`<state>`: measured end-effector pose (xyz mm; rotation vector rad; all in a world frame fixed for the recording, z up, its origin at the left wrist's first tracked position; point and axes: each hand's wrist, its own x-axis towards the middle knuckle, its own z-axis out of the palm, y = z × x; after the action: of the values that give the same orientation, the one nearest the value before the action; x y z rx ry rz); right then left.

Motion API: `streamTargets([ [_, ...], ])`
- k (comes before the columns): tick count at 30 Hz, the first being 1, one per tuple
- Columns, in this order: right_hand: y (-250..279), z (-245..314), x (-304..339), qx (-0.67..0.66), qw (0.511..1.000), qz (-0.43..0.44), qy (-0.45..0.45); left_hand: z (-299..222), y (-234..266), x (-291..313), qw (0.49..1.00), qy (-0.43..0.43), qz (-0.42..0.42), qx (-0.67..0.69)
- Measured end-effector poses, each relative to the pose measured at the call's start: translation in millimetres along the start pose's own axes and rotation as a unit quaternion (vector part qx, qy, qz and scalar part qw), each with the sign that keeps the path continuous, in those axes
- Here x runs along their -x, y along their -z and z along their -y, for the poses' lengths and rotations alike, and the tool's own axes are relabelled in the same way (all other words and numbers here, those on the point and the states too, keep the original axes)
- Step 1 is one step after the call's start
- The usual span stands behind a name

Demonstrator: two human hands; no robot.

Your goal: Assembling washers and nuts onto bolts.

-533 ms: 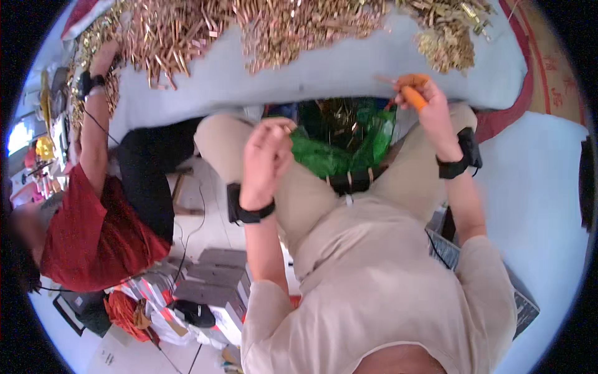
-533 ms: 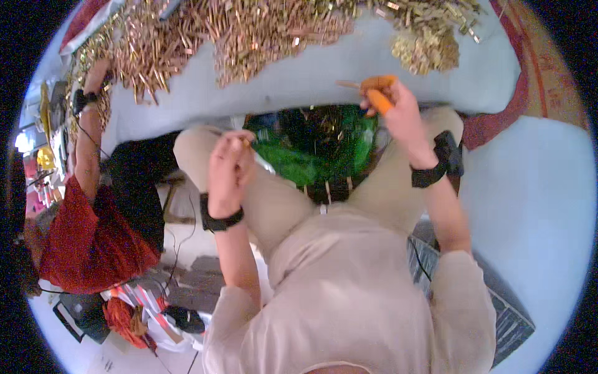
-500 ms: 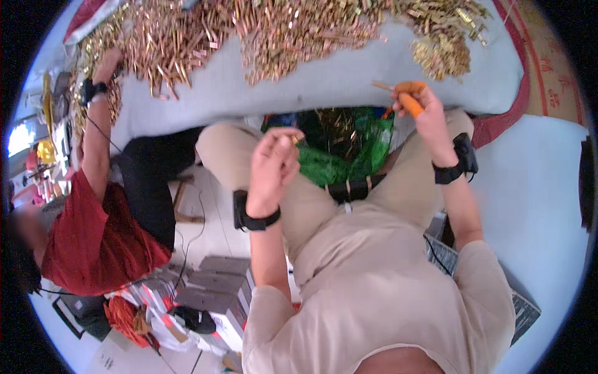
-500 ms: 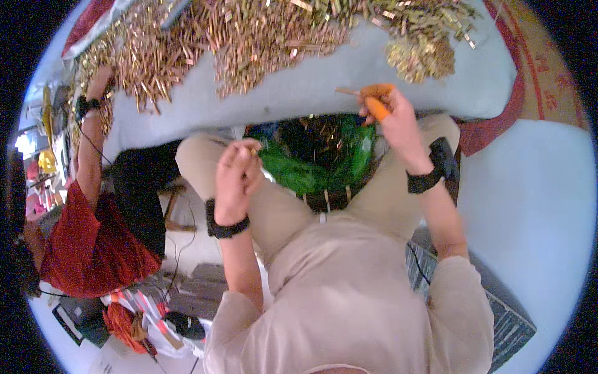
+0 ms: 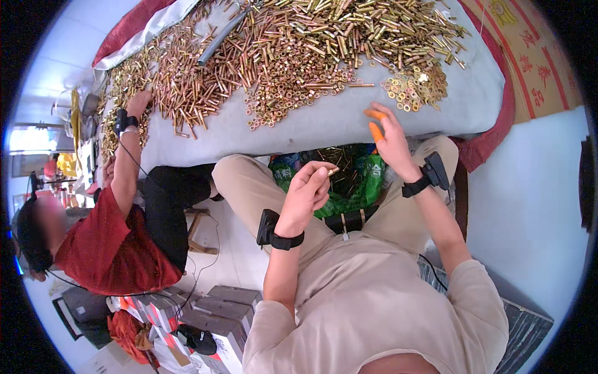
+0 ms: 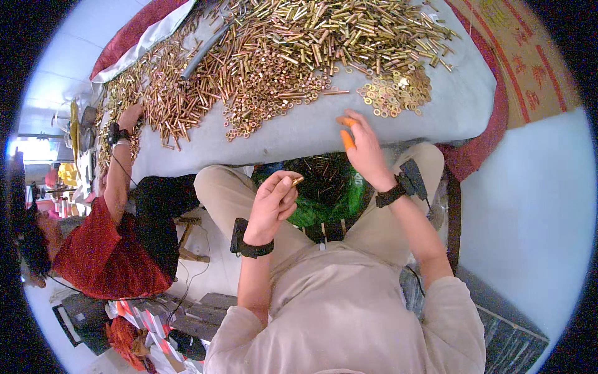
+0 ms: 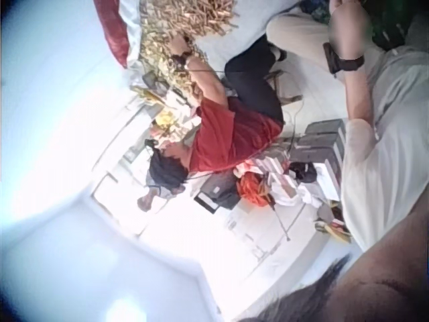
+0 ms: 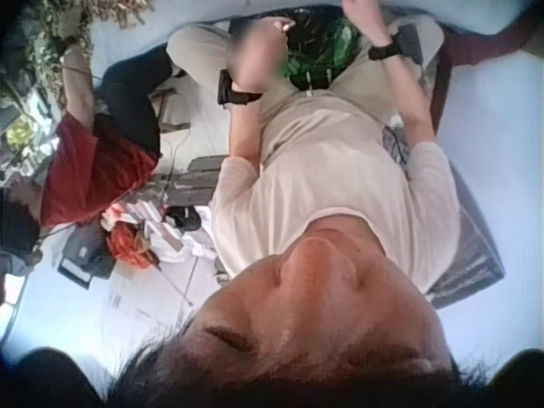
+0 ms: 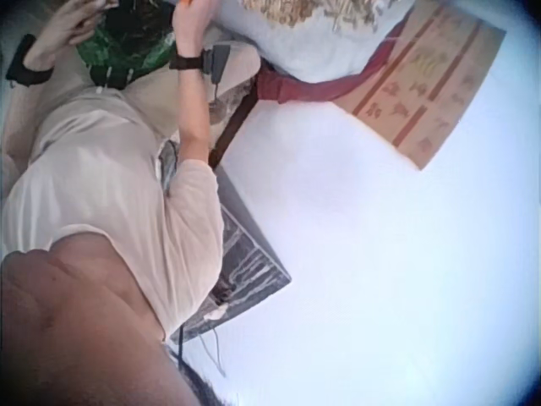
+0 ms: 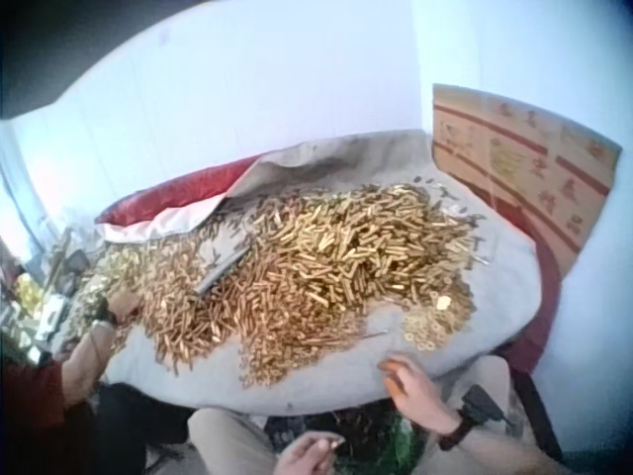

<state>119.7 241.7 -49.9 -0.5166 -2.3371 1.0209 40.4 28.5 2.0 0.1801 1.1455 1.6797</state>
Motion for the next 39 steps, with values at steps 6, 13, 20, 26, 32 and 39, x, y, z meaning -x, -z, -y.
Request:
streamTargets([
  [6, 9, 16, 5, -0.124, 0.991, 0.011, -0.057, 3, -22, -3, 1.000, 0.005, -0.003, -0.021],
  [13, 18, -6, -3, -0.122, 0.989, -0.024, -0.083, 6, -37, -6, 0.999, -0.031, 0.002, -0.014],
  [20, 2, -15, -25, -0.044, 0.998, -0.044, -0.028, 14, -17, -6, 0.998, -0.036, -0.008, 0.047],
  [26, -32, 0, -46, -0.013, 1.000, -0.022, 0.016, 12, -11, -13, 0.996, -0.046, -0.061, 0.046],
  [32, -43, 15, -42, -0.021, 0.999, -0.037, -0.005, -7, 4, -20, 0.992, -0.080, -0.068, 0.070],
  [39, -13, -18, -42, 0.066, 0.991, -0.112, -0.033, -5, 16, -30, 0.991, -0.066, -0.044, 0.107],
])
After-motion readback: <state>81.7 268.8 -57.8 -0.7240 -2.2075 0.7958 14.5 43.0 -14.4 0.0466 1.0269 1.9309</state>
